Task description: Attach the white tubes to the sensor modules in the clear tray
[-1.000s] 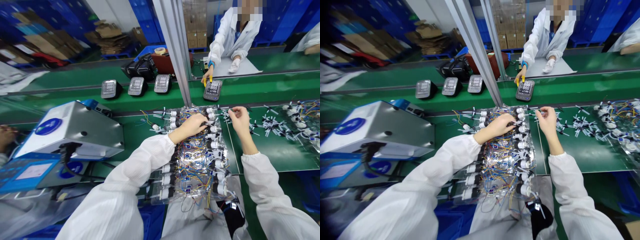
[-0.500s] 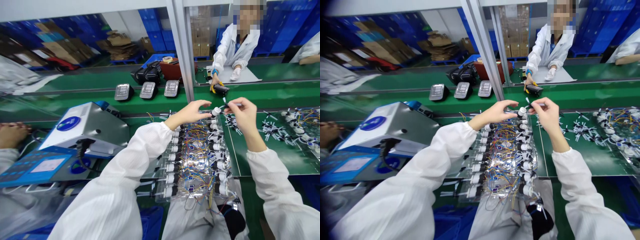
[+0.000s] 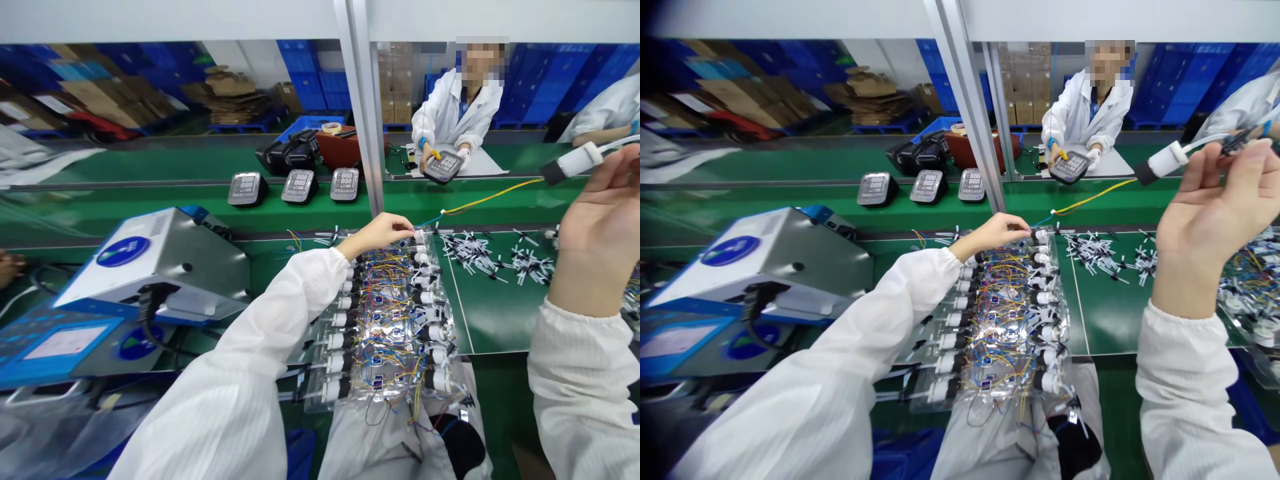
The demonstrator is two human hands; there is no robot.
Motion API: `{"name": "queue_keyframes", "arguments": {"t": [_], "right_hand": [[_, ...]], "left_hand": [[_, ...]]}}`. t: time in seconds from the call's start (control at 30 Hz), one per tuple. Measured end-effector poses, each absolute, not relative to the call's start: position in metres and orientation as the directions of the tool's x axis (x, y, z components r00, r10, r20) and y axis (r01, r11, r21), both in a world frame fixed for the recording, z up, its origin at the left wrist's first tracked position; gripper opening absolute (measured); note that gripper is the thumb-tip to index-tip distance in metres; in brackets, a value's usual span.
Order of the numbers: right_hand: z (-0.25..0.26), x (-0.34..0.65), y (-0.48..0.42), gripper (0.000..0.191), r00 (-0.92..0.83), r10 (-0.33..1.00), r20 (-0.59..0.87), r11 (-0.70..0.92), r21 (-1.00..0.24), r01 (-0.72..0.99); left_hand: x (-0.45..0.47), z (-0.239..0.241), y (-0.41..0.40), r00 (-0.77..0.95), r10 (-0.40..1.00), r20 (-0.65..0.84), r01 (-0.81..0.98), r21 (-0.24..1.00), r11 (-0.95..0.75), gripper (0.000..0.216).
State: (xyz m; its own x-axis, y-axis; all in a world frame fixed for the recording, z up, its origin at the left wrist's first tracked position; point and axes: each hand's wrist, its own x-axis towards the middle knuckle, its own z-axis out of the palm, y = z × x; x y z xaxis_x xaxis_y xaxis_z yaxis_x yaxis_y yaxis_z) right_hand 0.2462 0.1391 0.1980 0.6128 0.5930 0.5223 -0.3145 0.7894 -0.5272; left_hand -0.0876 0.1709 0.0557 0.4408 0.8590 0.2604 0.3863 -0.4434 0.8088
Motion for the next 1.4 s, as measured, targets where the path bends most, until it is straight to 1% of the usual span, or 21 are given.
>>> {"name": "queue_keyframes", "arguments": {"t": [0.13, 0.2, 0.27, 0.33, 0.4, 0.47, 0.53, 0.63, 0.7, 0.8, 0.87, 0.9, 0.97, 1.0, 1.07, 1.13, 1.2, 1.27, 1.4], "right_hand": [[0.197, 0.268, 0.146, 0.027, 0.702, 0.59, 0.399, 0.789, -0.469, -0.397], [0.191, 0.279, 0.154, 0.03, 0.732, 0.591, 0.339, 0.783, -0.458, -0.42], [0.178, 0.288, 0.162, 0.032, 0.734, 0.601, 0.317, 0.77, -0.475, -0.425], [0.157, 0.289, 0.171, 0.032, 0.716, 0.619, 0.322, 0.752, -0.506, -0.422], [0.13, 0.282, 0.179, 0.027, 0.678, 0.655, 0.333, 0.716, -0.561, -0.416], [0.099, 0.265, 0.184, 0.022, 0.599, 0.735, 0.318, 0.629, -0.65, -0.426], [0.065, 0.241, 0.186, 0.026, 0.489, 0.826, 0.281, 0.51, -0.743, -0.433], [0.015, 0.203, 0.186, 0.033, 0.348, 0.917, 0.195, 0.335, -0.849, -0.408], [-0.012, 0.184, 0.184, 0.036, 0.271, 0.953, 0.136, 0.229, -0.908, -0.35], [-0.039, 0.17, 0.181, 0.036, 0.167, 0.98, 0.104, 0.142, -0.961, -0.235], [-0.045, 0.17, 0.18, 0.033, 0.132, 0.981, 0.143, 0.162, -0.975, -0.155], [-0.045, 0.171, 0.179, 0.031, 0.123, 0.976, 0.179, 0.193, -0.975, -0.114], [-0.04, 0.171, 0.178, 0.027, 0.112, 0.957, 0.268, 0.274, -0.961, -0.044], [-0.035, 0.17, 0.178, 0.026, 0.109, 0.945, 0.309, 0.313, -0.949, -0.024], [-0.028, 0.165, 0.177, 0.025, 0.111, 0.925, 0.363, 0.368, -0.93, -0.026], [-0.023, 0.156, 0.176, 0.025, 0.114, 0.921, 0.372, 0.381, -0.922, -0.069], [-0.023, 0.148, 0.176, 0.025, 0.102, 0.928, 0.358, 0.368, -0.921, -0.124], [-0.026, 0.143, 0.174, 0.023, 0.067, 0.942, 0.329, 0.336, -0.928, -0.161], [-0.031, 0.141, 0.169, 0.021, -0.012, 0.958, 0.288, 0.281, -0.942, -0.181]], "left_hand": [[-0.095, 0.057, 0.174, 0.286, 0.878, 0.383, 0.274, 0.846, -0.458, 0.027], [-0.102, 0.064, 0.172, 0.189, 0.874, 0.448, 0.152, 0.866, -0.477, 0.029], [-0.113, 0.075, 0.167, 0.08, 0.87, 0.486, -0.028, 0.874, -0.485, 0.031], [-0.128, 0.088, 0.156, -0.062, 0.871, 0.487, -0.201, 0.849, -0.489, 0.033], [-0.148, 0.102, 0.14, -0.213, 0.869, 0.447, -0.294, 0.818, -0.494, 0.033], [-0.168, 0.114, 0.123, -0.334, 0.855, 0.396, -0.308, 0.812, -0.496, 0.034], [-0.187, 0.122, 0.107, -0.394, 0.847, 0.356, -0.294, 0.825, -0.483, 0.034], [-0.204, 0.125, 0.09, -0.38, 0.871, 0.31, -0.25, 0.873, -0.42, 0.025], [-0.206, 0.124, 0.084, -0.374, 0.883, 0.283, -0.207, 0.903, -0.377, 0.018], [-0.195, 0.123, 0.082, -0.398, 0.865, 0.305, -0.104, 0.922, -0.373, 0.021], [-0.177, 0.126, 0.084, -0.372, 0.848, 0.379, 0.006, 0.914, -0.406, 0.023], [-0.165, 0.127, 0.085, -0.331, 0.844, 0.423, 0.067, 0.902, -0.426, 0.023], [-0.138, 0.129, 0.091, -0.195, 0.852, 0.486, 0.162, 0.873, -0.461, 0.023], [-0.123, 0.128, 0.095, -0.107, 0.863, 0.493, 0.18, 0.864, -0.471, 0.024], [-0.094, 0.12, 0.107, 0.069, 0.89, 0.45, 0.145, 0.879, -0.455, 0.031], [-0.07, 0.103, 0.122, 0.182, 0.91, 0.373, 0.081, 0.916, -0.392, 0.035], [-0.053, 0.081, 0.136, 0.222, 0.924, 0.312, 0.051, 0.943, -0.33, 0.034], [-0.046, 0.058, 0.146, 0.223, 0.936, 0.272, 0.021, 0.959, -0.284, 0.035], [-0.047, 0.025, 0.149, 0.21, 0.956, 0.205, -0.08, 0.978, -0.193, 0.037]]}}
